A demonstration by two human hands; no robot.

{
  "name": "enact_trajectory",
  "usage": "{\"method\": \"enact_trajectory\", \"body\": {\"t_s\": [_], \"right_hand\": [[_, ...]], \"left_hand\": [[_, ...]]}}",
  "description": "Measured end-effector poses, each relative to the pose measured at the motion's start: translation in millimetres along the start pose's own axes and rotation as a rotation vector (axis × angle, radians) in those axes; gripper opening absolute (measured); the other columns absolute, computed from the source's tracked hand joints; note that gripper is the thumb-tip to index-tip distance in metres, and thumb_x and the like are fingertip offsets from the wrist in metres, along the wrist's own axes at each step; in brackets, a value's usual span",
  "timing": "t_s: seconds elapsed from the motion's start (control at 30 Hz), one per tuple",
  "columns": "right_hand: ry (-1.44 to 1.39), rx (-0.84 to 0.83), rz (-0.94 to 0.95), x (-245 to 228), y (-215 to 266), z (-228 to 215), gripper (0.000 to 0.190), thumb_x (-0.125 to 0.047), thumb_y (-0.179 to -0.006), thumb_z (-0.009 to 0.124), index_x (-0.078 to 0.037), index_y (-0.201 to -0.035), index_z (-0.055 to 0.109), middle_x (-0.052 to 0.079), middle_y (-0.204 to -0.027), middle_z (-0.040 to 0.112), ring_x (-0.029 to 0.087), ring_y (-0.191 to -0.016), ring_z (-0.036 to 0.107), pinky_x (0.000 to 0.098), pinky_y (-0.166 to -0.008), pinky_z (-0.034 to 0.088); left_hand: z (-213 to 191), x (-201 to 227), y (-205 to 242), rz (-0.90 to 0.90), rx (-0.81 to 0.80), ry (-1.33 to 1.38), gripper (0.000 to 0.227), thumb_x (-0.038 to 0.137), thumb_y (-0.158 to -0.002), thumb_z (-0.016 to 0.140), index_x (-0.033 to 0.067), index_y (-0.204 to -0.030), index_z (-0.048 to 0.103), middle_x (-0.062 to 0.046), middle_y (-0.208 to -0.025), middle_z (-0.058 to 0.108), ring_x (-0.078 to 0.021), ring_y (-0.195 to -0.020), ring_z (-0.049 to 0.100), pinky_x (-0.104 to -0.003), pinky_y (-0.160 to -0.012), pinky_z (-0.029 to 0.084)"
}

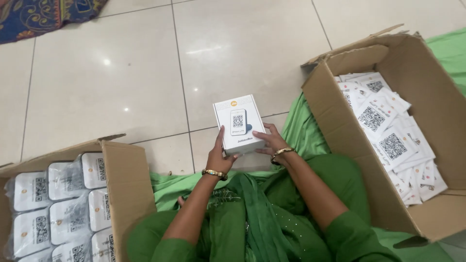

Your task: The person packs electronic components into boxes.

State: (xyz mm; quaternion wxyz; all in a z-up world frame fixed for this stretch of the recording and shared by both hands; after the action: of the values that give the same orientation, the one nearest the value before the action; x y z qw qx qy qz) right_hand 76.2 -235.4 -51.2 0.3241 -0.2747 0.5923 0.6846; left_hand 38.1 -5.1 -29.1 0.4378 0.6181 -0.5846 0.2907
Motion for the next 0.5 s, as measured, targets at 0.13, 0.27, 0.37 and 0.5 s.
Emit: {"method": "enact_trajectory", "body": {"t_s": [0.13,0.27,0.37,0.5], "right_hand": [[-0.240,0.072,-0.066,-41.8,56.2,-18.5,0.095,-0.035,-0.073,0.080,-0.024,-0.152,0.028,0.018,-0.139,0.054,0.040,-0.121,0.059,0.0534,-0.090,0.059],[-0.501,0.160,-0.349,-77.6,163.8,-98.1,0.088,-0.029,-0.076,0.074,-0.025,-0.154,0.034,0.014,-0.143,0.055,0.039,-0.123,0.059,0.0558,-0.091,0.058],[-0.679,0.226,-0.664,-84.5,248.1,-176.7,0.087,-0.026,-0.080,0.076,-0.022,-0.156,0.034,0.011,-0.149,0.052,0.036,-0.132,0.057,0.0591,-0.099,0.053],[-0.908,0.686,-0.962,-9.8,298.6,-372.5,0.071,-0.023,-0.095,0.076,-0.006,-0.154,0.040,0.021,-0.149,0.048,0.039,-0.138,0.052,0.0597,-0.110,0.051]], "left_hand": [[-7.5,43.8,15.6,0.279,-0.084,0.277,0.104,-0.006,-0.079,0.074,0.0260,-0.163,0.022,-0.019,-0.167,0.026,-0.0369,-0.142,0.050,-0.047,-0.097,0.057],[-6.5,103.0,40.0,0.588,-0.160,0.377,0.098,-0.003,-0.084,0.076,0.0181,-0.162,0.020,-0.021,-0.166,0.024,-0.0396,-0.144,0.042,-0.051,-0.108,0.048],[-1.0,92.8,46.6,0.637,-0.126,0.037,0.069,0.007,-0.088,0.075,0.0135,-0.149,0.045,-0.017,-0.153,0.051,-0.0339,-0.127,0.063,-0.045,-0.097,0.055],[5.9,80.7,47.0,0.622,-0.296,-0.309,0.045,0.015,-0.091,0.070,0.0165,-0.136,0.061,-0.010,-0.129,0.070,-0.0337,-0.116,0.066,-0.042,-0.093,0.055]]}}
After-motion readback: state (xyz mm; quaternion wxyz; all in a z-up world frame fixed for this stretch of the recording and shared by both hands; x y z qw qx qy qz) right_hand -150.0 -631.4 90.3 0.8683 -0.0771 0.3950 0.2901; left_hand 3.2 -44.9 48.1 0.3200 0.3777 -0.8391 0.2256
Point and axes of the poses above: each hand's wrist, its own y-axis away from the middle knuckle, its own z-axis out of the palm, x = y × z, the point moved 2 cm from there along -y, towards the middle knuckle
